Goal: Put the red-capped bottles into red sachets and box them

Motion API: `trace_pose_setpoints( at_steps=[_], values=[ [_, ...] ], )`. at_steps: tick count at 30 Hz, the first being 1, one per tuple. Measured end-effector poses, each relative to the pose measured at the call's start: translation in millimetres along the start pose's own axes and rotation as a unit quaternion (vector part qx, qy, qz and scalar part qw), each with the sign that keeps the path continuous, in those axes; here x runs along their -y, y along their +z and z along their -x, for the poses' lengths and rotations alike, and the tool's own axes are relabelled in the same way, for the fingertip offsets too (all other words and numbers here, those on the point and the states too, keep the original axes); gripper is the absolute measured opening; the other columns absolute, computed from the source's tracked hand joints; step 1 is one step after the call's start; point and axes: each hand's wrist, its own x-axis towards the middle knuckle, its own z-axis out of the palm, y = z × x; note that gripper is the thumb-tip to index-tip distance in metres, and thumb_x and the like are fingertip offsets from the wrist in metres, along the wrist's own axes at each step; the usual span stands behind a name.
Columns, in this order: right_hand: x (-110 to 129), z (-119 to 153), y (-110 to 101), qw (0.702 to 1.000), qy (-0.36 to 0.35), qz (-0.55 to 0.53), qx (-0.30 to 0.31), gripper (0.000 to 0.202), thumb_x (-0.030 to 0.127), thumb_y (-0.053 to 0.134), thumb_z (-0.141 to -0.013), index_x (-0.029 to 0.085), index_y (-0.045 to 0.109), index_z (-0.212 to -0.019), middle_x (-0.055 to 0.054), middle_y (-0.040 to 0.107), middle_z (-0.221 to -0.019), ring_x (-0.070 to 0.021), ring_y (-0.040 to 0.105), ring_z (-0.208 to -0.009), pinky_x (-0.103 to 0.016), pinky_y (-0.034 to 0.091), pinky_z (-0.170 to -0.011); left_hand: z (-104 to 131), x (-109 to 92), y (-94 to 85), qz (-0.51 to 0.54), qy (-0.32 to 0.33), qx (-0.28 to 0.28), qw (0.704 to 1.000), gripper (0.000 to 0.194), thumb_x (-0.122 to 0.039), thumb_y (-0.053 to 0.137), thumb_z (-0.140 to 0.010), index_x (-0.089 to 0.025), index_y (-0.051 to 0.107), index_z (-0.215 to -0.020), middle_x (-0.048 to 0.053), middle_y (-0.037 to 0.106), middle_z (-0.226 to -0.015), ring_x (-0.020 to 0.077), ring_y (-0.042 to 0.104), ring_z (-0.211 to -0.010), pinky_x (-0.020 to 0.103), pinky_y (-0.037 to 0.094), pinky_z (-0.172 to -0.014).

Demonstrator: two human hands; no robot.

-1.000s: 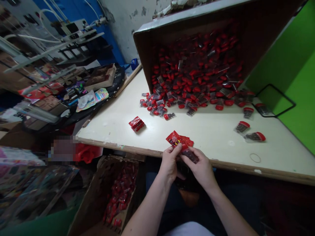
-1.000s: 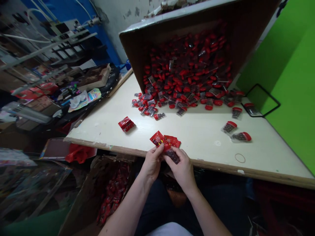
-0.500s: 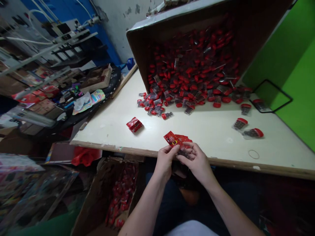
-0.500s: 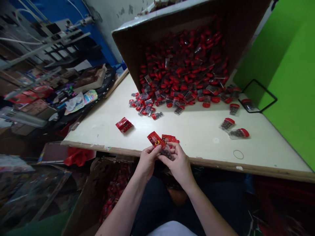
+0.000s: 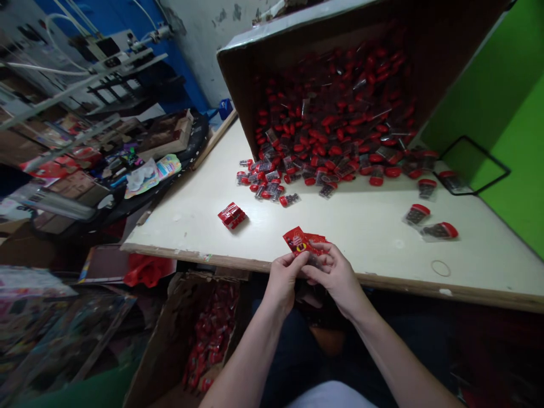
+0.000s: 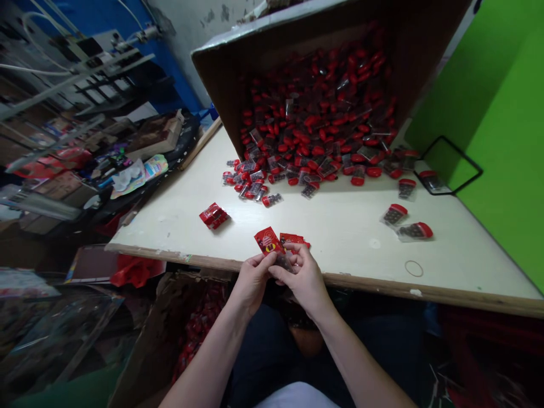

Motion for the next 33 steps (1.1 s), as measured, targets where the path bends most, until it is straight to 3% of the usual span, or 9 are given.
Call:
trace_pose_setpoints(
  at_steps=[4,8,10,17,24,33],
  values=[
    [1,-1,2,1.0,-0.021,-0.007,0.001,0.062,0.034,0.078,-0.064,0.022,0.045,-0.116,-0.001,0.064,-0.082,-0.0164,0.065,-0.069,-0.028,0.054,-0.061,3,-7,1.5,0.014,-0.017,0.005,1.0,0.031,-0.036,0.071,-0.07,-0.008,0.07,-0.083,0.007,0.068,-0.069,0.0111,0.056,-0.055,0.023,0.043,-0.055],
    [0,1,-9,0.995,-0.05,0.011,0.084,0.067,0.029,0.077,-0.066,0.027,0.044,-0.124,-0.005,0.06,-0.107,-0.0185,0.066,-0.089,-0.035,0.053,-0.083,1,-15,-3.6,0.041,-0.013,-0.013,0.999,0.031,-0.036,0.072,-0.069,-0.007,0.07,-0.08,0.009,0.07,-0.071,0.0137,0.061,-0.062,0.025,0.046,-0.067],
    [-2,2,-17,0.991,-0.069,0.05,0.106,0.061,0.028,0.074,-0.071,0.029,0.046,-0.125,-0.004,0.058,-0.111,-0.0177,0.064,-0.093,-0.035,0.052,-0.086,0,-16,-6.4,0.055,-0.027,-0.014,0.998,0.03,-0.036,0.072,-0.068,-0.007,0.07,-0.077,0.009,0.069,-0.07,0.0138,0.062,-0.063,0.025,0.046,-0.067],
    [-8,-3,-30,0.977,-0.139,0.145,0.068,0.05,0.028,0.071,-0.075,0.033,0.054,-0.122,0.0,0.063,-0.097,-0.0151,0.064,-0.088,-0.031,0.053,-0.084,10,-16,-2.4,0.084,-0.066,-0.005,0.994,0.029,-0.032,0.076,-0.065,-0.007,0.071,-0.079,0.01,0.07,-0.079,0.0135,0.062,-0.07,0.026,0.048,-0.073],
    [-8,-5,-25,0.979,-0.133,0.148,0.033,0.048,0.032,0.069,-0.075,0.029,0.055,-0.121,-0.001,0.063,-0.093,-0.0165,0.065,-0.083,-0.032,0.055,-0.079,17,-9,0.8,0.073,-0.054,0.016,0.996,0.029,-0.032,0.073,-0.069,-0.007,0.072,-0.085,0.012,0.071,-0.087,0.0153,0.063,-0.077,0.028,0.047,-0.08],
    [-7,-7,-21,0.982,-0.12,0.145,0.029,0.046,0.033,0.068,-0.076,0.029,0.056,-0.12,-0.001,0.065,-0.092,-0.018,0.066,-0.082,-0.033,0.055,-0.077,15,-4,0.6,0.059,-0.052,0.013,0.997,0.029,-0.033,0.07,-0.071,-0.009,0.072,-0.088,0.01,0.071,-0.082,0.016,0.064,-0.076,0.027,0.05,-0.075]
  ],
)
